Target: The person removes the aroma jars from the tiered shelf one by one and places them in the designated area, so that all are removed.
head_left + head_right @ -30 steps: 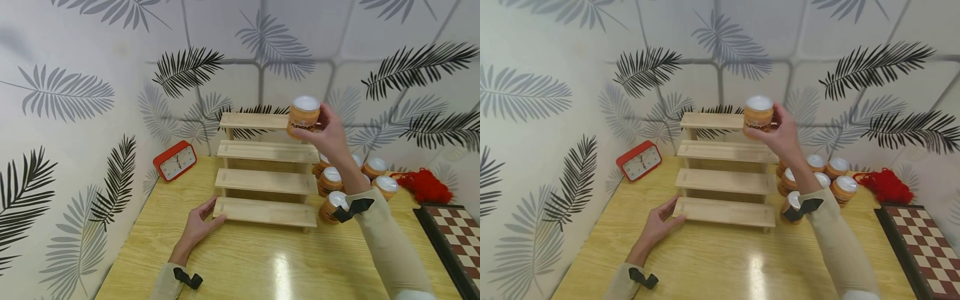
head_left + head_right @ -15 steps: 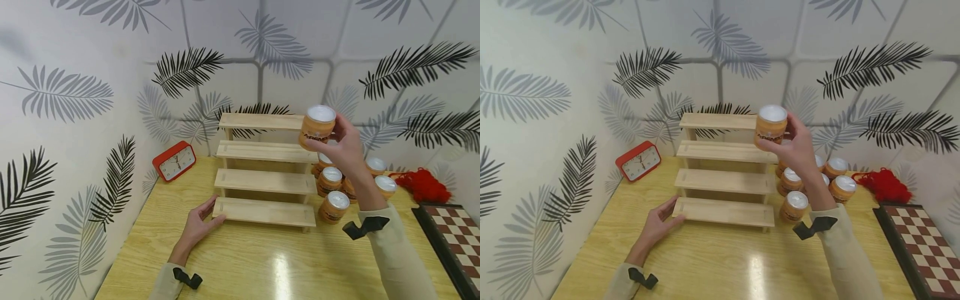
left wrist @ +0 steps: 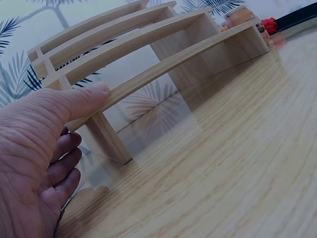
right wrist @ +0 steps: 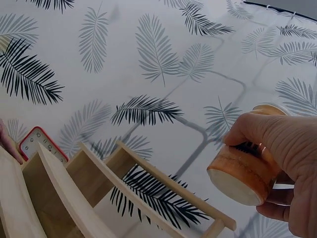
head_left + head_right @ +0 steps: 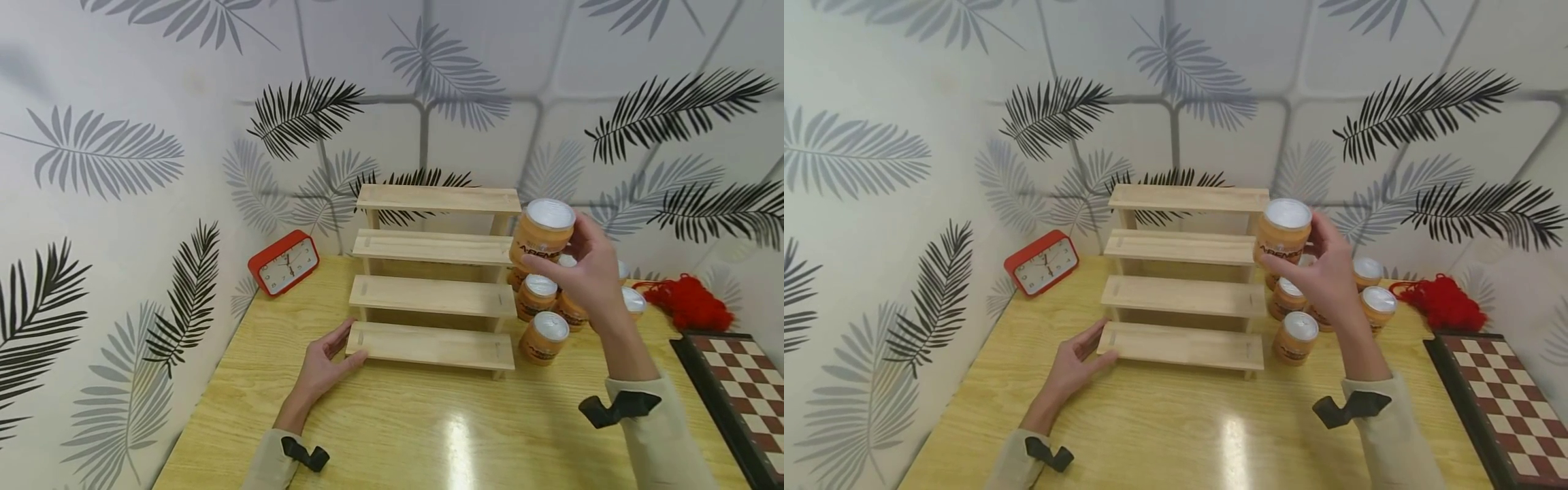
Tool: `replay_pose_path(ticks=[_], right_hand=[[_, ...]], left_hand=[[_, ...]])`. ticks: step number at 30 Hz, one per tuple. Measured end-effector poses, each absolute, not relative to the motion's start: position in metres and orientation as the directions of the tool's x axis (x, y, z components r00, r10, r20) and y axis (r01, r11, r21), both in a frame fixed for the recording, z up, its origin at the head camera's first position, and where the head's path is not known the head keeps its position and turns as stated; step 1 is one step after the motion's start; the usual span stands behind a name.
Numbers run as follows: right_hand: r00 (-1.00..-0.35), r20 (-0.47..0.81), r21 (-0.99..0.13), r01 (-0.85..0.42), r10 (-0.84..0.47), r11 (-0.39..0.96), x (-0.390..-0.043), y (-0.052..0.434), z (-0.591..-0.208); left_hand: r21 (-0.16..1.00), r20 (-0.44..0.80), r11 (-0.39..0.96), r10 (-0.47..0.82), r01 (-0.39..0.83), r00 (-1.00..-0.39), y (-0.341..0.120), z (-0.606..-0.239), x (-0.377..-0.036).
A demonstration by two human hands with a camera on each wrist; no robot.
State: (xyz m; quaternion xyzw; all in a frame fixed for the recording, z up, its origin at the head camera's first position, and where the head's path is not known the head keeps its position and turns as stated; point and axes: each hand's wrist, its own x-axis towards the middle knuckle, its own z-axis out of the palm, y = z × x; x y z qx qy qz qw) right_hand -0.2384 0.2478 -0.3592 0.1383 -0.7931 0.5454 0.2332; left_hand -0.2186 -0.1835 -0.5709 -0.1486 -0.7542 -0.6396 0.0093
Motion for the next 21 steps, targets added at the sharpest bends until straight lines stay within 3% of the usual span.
replay_pose_path(ticks=[21], right_hand=[[-0.875, 0.458, -0.797, -0.326, 0.158, 0.508, -0.181, 0.300, -0.417]], left_hand=[[0.966, 0.186, 0.140, 0.210, 0.218, -0.960, -0.183, -0.569, -0.216]])
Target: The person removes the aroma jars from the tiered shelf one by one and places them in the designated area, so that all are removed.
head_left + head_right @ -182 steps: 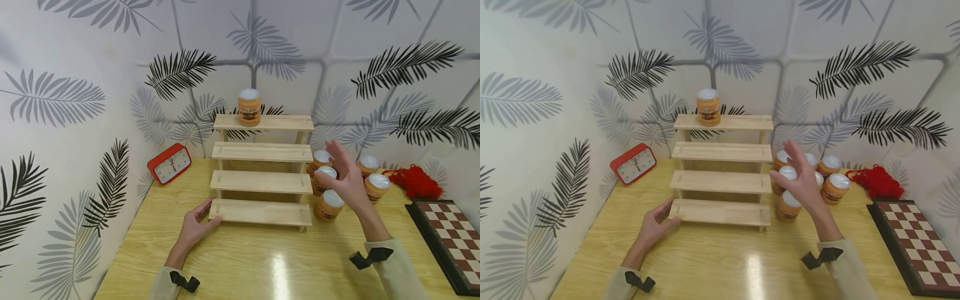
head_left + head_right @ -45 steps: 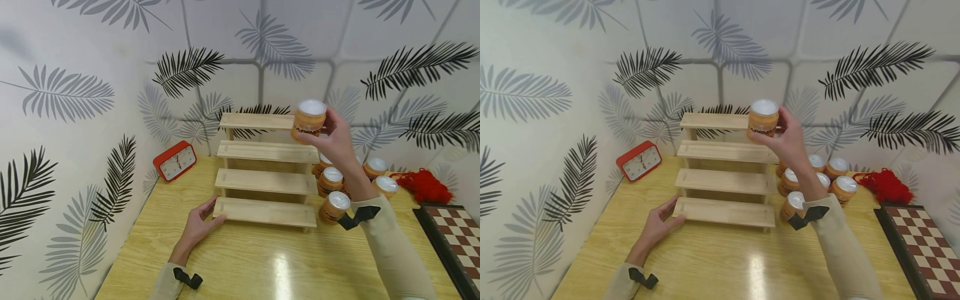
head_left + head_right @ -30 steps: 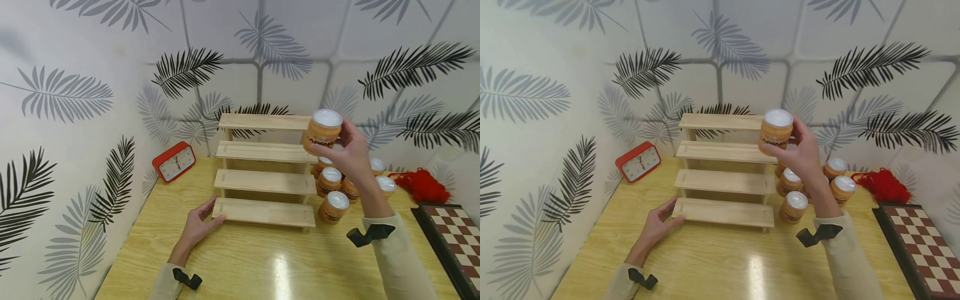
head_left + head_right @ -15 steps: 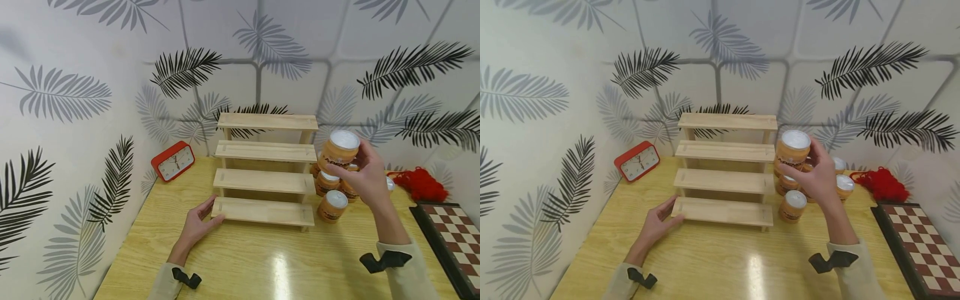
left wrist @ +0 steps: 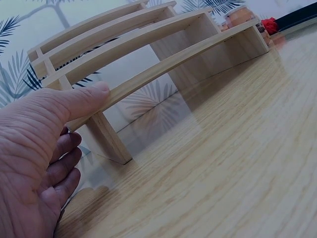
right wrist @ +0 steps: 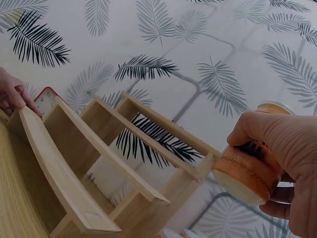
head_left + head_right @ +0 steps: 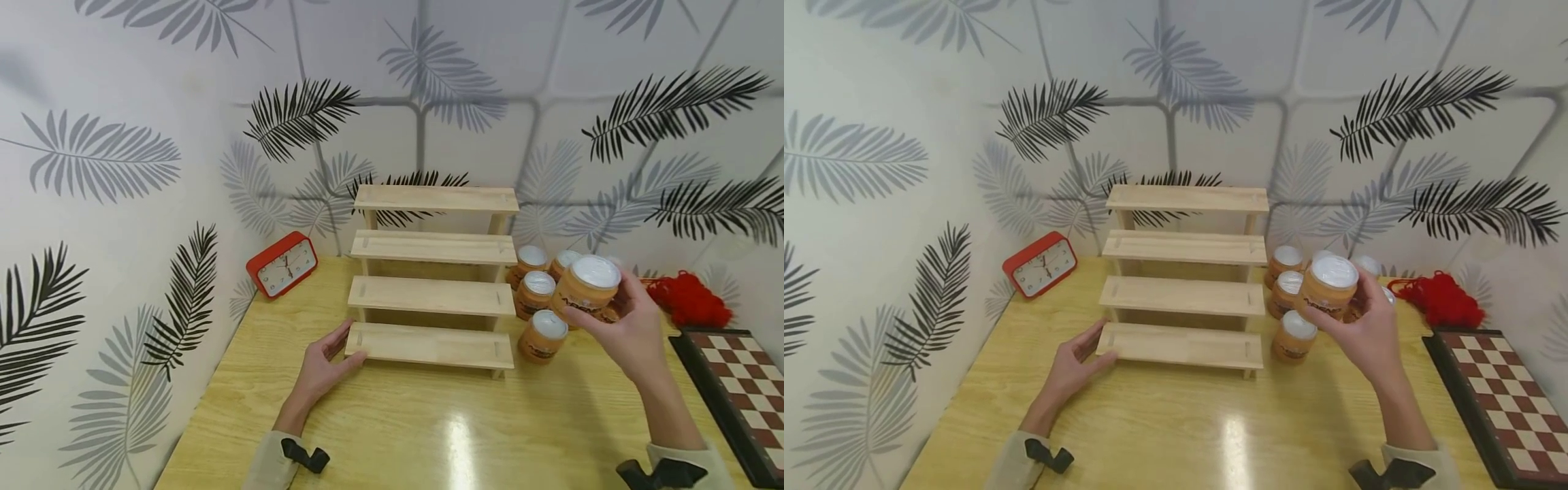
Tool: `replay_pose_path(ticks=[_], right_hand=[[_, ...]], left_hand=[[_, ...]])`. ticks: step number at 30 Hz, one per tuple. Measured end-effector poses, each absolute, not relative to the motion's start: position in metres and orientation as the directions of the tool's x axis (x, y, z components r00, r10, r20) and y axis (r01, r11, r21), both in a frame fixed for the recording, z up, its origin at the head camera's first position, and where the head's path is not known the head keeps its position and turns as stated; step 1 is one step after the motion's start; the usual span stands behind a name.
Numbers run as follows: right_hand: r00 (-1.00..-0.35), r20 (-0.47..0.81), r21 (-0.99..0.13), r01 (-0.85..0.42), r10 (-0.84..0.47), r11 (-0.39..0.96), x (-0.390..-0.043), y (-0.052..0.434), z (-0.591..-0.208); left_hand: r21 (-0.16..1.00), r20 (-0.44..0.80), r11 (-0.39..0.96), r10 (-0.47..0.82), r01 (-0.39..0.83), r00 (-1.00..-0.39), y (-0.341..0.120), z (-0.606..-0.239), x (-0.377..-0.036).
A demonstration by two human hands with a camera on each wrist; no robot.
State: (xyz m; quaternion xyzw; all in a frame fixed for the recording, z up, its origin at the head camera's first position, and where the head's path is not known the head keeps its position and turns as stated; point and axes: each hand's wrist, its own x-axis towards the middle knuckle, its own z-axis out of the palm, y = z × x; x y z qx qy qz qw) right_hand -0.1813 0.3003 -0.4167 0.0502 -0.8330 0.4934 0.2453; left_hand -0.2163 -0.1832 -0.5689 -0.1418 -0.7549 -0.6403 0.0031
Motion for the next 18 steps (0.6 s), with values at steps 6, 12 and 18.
replay_pose_path(ticks=[6, 12, 18], right_hand=[[-0.876, 0.437, -0.805, -0.282, 0.201, 0.523, -0.171, 0.315, -0.436], [-0.870, 0.411, -0.824, -0.227, 0.273, 0.519, -0.166, 0.329, -0.457], [-0.875, 0.379, -0.844, -0.194, 0.302, 0.499, -0.164, 0.343, -0.479]], left_hand=[[0.965, 0.187, 0.143, 0.201, 0.218, -0.962, -0.184, -0.569, -0.218], [0.964, 0.190, 0.147, 0.206, 0.222, -0.960, -0.183, -0.571, -0.220], [0.965, 0.183, 0.151, 0.204, 0.215, -0.962, -0.183, -0.572, -0.219]])
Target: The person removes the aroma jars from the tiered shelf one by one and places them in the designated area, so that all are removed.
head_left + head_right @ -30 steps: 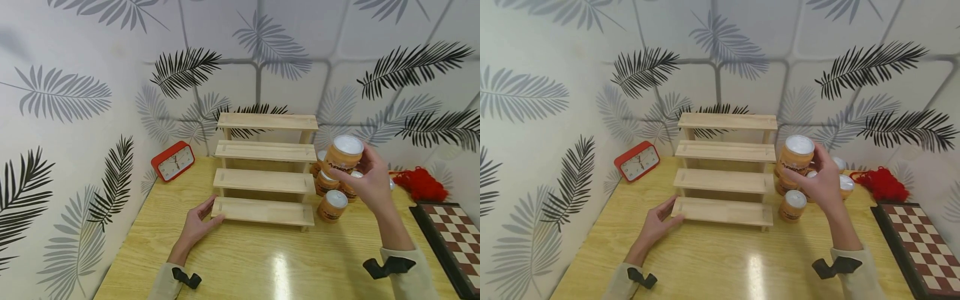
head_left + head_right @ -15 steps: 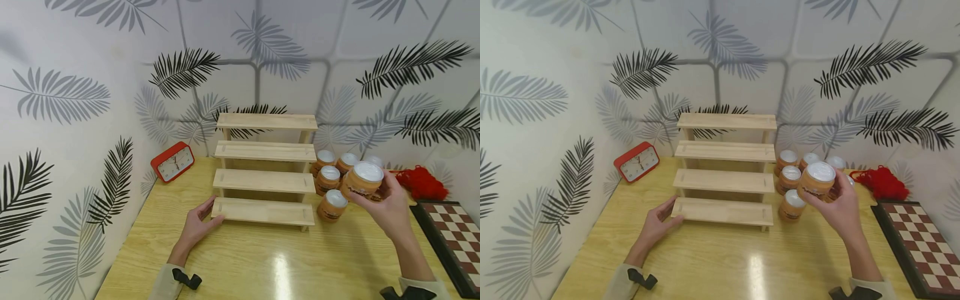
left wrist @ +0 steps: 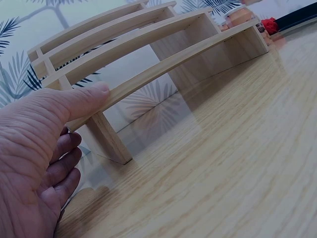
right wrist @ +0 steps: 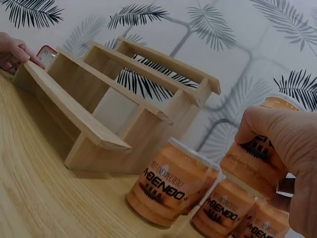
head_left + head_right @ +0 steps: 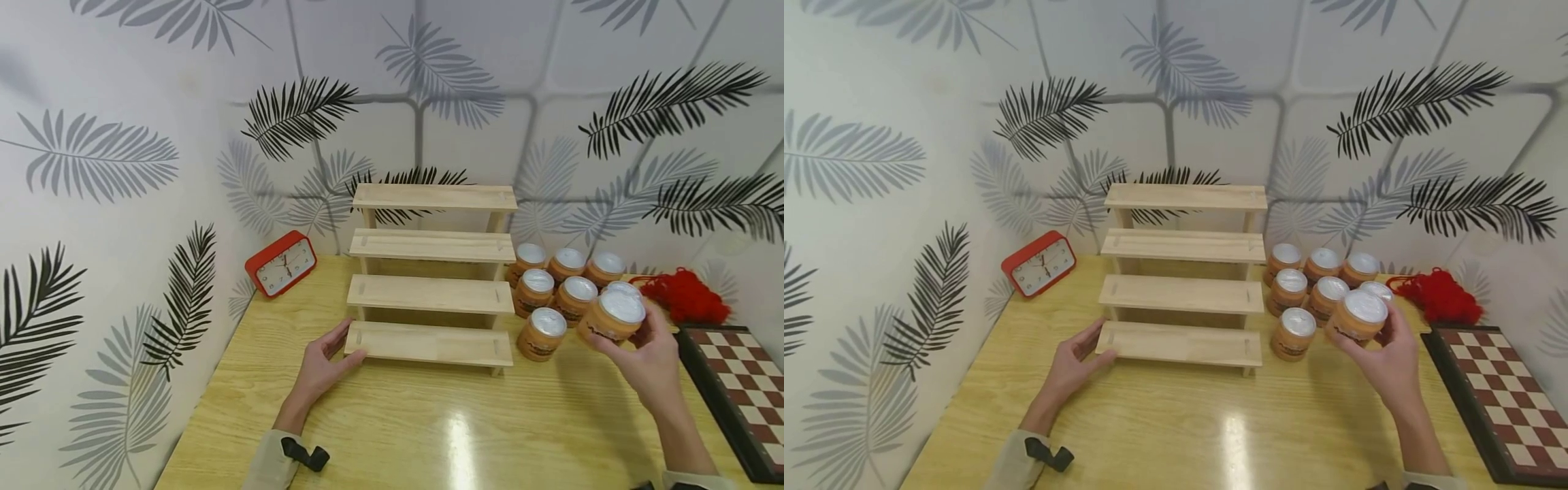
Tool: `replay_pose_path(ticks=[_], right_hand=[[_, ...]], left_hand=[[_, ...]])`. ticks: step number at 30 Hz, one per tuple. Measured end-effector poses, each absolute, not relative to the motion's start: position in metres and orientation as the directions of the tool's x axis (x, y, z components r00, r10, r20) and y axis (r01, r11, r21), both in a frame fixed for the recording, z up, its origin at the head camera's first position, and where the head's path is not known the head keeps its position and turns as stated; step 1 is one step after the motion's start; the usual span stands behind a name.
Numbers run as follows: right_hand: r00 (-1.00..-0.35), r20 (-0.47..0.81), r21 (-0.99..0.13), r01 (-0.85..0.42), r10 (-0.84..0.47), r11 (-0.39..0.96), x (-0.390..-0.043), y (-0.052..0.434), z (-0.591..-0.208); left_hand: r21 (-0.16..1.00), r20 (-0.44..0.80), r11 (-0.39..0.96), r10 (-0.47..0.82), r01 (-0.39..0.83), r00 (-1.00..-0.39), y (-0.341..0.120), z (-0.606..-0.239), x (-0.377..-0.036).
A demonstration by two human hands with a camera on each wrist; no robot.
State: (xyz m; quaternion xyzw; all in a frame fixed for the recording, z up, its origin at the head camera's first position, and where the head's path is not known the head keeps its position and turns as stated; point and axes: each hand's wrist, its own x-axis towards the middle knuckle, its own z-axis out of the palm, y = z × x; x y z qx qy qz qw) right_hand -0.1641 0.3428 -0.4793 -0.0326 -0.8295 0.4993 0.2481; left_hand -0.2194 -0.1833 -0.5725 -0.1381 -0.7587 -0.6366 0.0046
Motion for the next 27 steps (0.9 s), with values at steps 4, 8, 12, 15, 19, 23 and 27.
replay_pose_path(ticks=[4, 8, 12, 15, 19, 23, 27], right_hand=[[-0.881, 0.367, -0.851, -0.188, 0.300, 0.491, -0.169, 0.351, -0.501], [-0.889, 0.365, -0.857, -0.205, 0.276, 0.474, -0.174, 0.357, -0.520], [-0.895, 0.365, -0.858, -0.217, 0.256, 0.465, -0.178, 0.360, -0.535], [-0.904, 0.354, -0.864, -0.218, 0.239, 0.454, -0.180, 0.363, -0.544], [-0.921, 0.322, -0.877, -0.202, 0.221, 0.437, -0.180, 0.365, -0.552], [-0.935, 0.290, -0.880, -0.175, 0.207, 0.443, -0.180, 0.365, -0.556], [-0.940, 0.281, -0.871, -0.164, 0.196, 0.463, -0.179, 0.365, -0.558]], left_hand=[[0.965, 0.183, 0.149, 0.199, 0.214, -0.963, -0.183, -0.572, -0.219], [0.966, 0.185, 0.143, 0.197, 0.214, -0.963, -0.183, -0.572, -0.218], [0.967, 0.190, 0.135, 0.198, 0.218, -0.962, -0.183, -0.572, -0.217], [0.967, 0.189, 0.131, 0.203, 0.218, -0.961, -0.183, -0.571, -0.217], [0.966, 0.193, 0.131, 0.204, 0.222, -0.960, -0.182, -0.571, -0.217], [0.968, 0.188, 0.131, 0.198, 0.216, -0.962, -0.182, -0.570, -0.218], [0.970, 0.180, 0.126, 0.198, 0.207, -0.963, -0.182, -0.569, -0.218]])
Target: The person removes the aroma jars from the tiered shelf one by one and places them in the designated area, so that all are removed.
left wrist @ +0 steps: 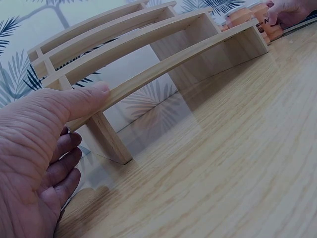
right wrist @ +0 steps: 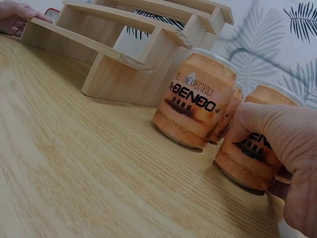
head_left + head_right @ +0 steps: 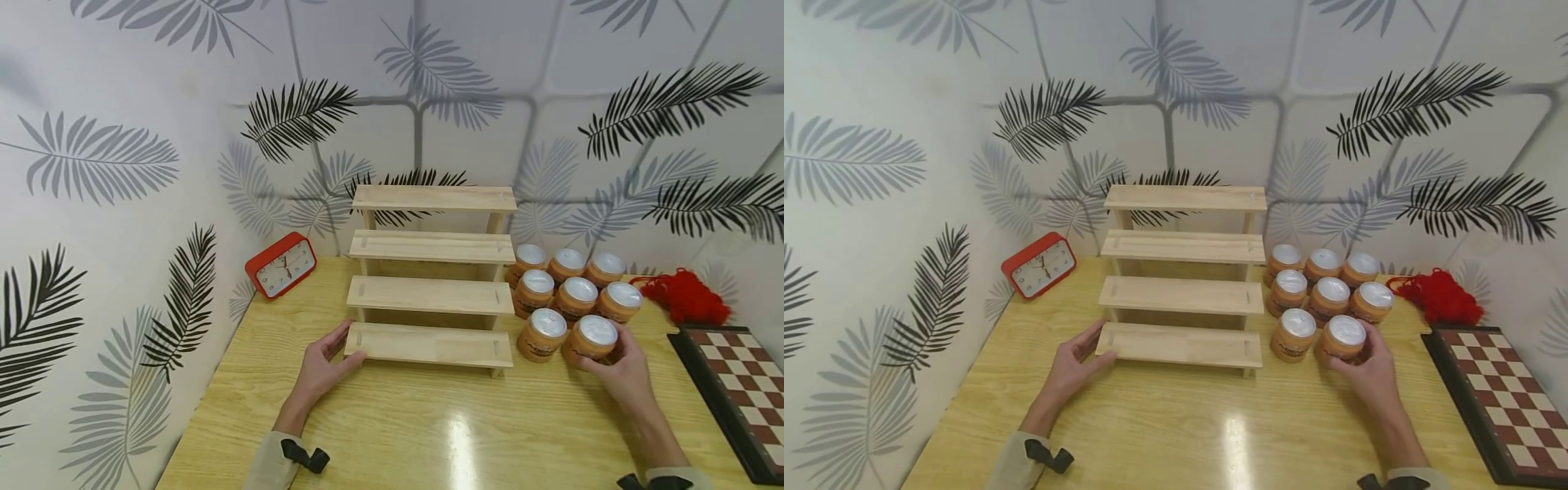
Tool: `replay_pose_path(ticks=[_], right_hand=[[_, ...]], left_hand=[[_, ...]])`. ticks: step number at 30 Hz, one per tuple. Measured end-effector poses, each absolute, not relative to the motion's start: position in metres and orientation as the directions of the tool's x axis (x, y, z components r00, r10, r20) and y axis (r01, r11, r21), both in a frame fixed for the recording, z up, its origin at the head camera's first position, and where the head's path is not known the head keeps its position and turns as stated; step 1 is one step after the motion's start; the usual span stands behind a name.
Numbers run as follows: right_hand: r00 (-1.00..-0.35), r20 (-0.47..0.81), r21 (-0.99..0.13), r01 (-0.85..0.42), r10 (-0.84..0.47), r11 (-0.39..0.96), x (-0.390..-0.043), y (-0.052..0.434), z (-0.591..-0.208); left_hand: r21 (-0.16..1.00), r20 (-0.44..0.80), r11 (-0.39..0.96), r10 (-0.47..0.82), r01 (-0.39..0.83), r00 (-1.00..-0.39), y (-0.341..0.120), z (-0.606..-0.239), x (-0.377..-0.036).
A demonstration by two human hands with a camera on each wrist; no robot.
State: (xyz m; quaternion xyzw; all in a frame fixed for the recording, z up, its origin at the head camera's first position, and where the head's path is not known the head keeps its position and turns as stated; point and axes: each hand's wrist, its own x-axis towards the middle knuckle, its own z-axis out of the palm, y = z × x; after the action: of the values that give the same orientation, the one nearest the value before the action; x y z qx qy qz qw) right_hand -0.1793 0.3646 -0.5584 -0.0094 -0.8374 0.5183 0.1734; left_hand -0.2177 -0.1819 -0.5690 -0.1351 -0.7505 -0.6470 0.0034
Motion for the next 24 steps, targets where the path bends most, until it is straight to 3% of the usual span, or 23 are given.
replay_pose_path(ticks=[17, 24], right_hand=[[-0.940, 0.295, -0.891, -0.208, 0.168, 0.404, -0.183, 0.363, -0.569], [-0.948, 0.238, -0.938, -0.168, 0.210, 0.303, -0.173, 0.360, -0.561]], left_hand=[[0.968, 0.181, 0.141, 0.185, 0.208, -0.966, -0.185, -0.569, -0.213], [0.958, 0.192, 0.179, 0.173, 0.223, -0.966, -0.181, -0.566, -0.213]])
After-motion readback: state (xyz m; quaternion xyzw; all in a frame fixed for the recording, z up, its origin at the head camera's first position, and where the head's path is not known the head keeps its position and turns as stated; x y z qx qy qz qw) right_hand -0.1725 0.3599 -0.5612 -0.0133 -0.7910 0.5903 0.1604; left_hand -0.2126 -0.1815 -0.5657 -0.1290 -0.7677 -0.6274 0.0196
